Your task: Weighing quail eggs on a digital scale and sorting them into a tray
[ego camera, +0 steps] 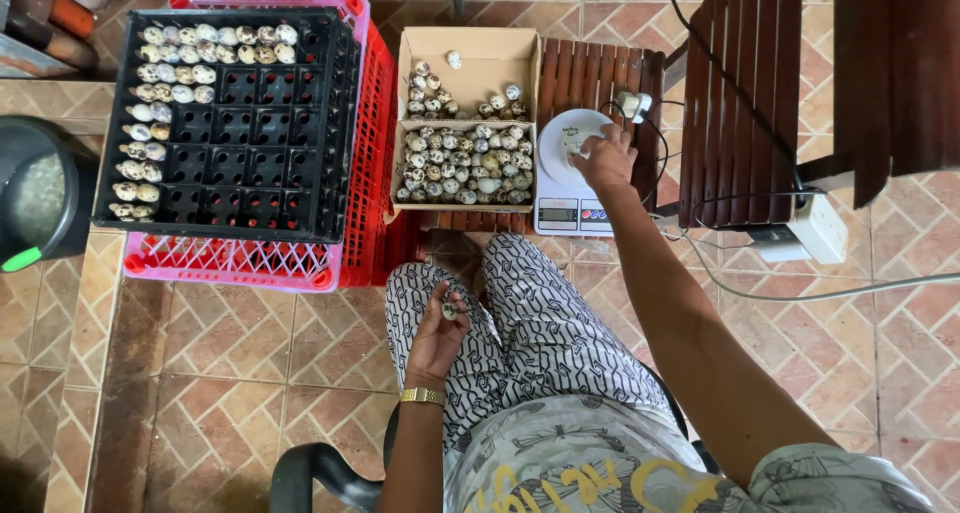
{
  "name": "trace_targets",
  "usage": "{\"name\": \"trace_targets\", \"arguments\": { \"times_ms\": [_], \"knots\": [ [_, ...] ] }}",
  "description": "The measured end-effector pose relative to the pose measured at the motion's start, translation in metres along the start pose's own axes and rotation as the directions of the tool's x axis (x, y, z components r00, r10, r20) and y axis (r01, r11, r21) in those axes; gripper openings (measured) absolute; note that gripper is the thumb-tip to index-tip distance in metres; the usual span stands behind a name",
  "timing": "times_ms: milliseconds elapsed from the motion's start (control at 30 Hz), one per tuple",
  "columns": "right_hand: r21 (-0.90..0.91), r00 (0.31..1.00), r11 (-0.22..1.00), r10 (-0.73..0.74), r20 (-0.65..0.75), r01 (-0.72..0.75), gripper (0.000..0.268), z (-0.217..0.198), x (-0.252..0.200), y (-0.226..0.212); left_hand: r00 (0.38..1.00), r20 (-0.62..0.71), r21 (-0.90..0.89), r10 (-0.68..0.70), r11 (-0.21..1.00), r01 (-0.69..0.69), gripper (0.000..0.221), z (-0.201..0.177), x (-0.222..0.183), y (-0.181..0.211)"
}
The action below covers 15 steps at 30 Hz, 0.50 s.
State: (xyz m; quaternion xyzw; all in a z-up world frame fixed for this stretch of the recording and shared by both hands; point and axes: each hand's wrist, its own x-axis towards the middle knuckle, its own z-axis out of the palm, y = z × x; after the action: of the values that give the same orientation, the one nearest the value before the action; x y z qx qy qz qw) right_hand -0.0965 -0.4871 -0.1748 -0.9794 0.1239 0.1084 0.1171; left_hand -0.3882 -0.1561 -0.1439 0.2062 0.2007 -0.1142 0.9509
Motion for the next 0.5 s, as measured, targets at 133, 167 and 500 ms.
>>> {"name": "trace_targets", "arguments": {
  "times_ms": [133, 167, 500],
  "knots": [
    [-0.017, 0.999, 1.0, -0.005, 0.032, 0.006, 0.025, 0.015, 0.016, 0.008, 1.0, 0.009, -0.002, -0.001, 1.0, 0.001, 0.041, -0.004, 0.002, -0.001],
    [-0.022, 0.999, 1.0, -0.007, 0.044, 0.008, 0.025, 0.015, 0.015, 0.007, 1.0, 0.012, 0.002, 0.001, 1.0, -0.001, 0.04, -0.005, 0.002, -0.001],
    [-0.055, 0.997, 0.998, -0.003, 0.079, 0.007, 0.024, 0.012, 0.013, 0.005, 1.0, 0.0, -0.007, 0.012, 1.0, -0.012, 0.041, -0.007, 0.003, -0.002]
  ]
}}
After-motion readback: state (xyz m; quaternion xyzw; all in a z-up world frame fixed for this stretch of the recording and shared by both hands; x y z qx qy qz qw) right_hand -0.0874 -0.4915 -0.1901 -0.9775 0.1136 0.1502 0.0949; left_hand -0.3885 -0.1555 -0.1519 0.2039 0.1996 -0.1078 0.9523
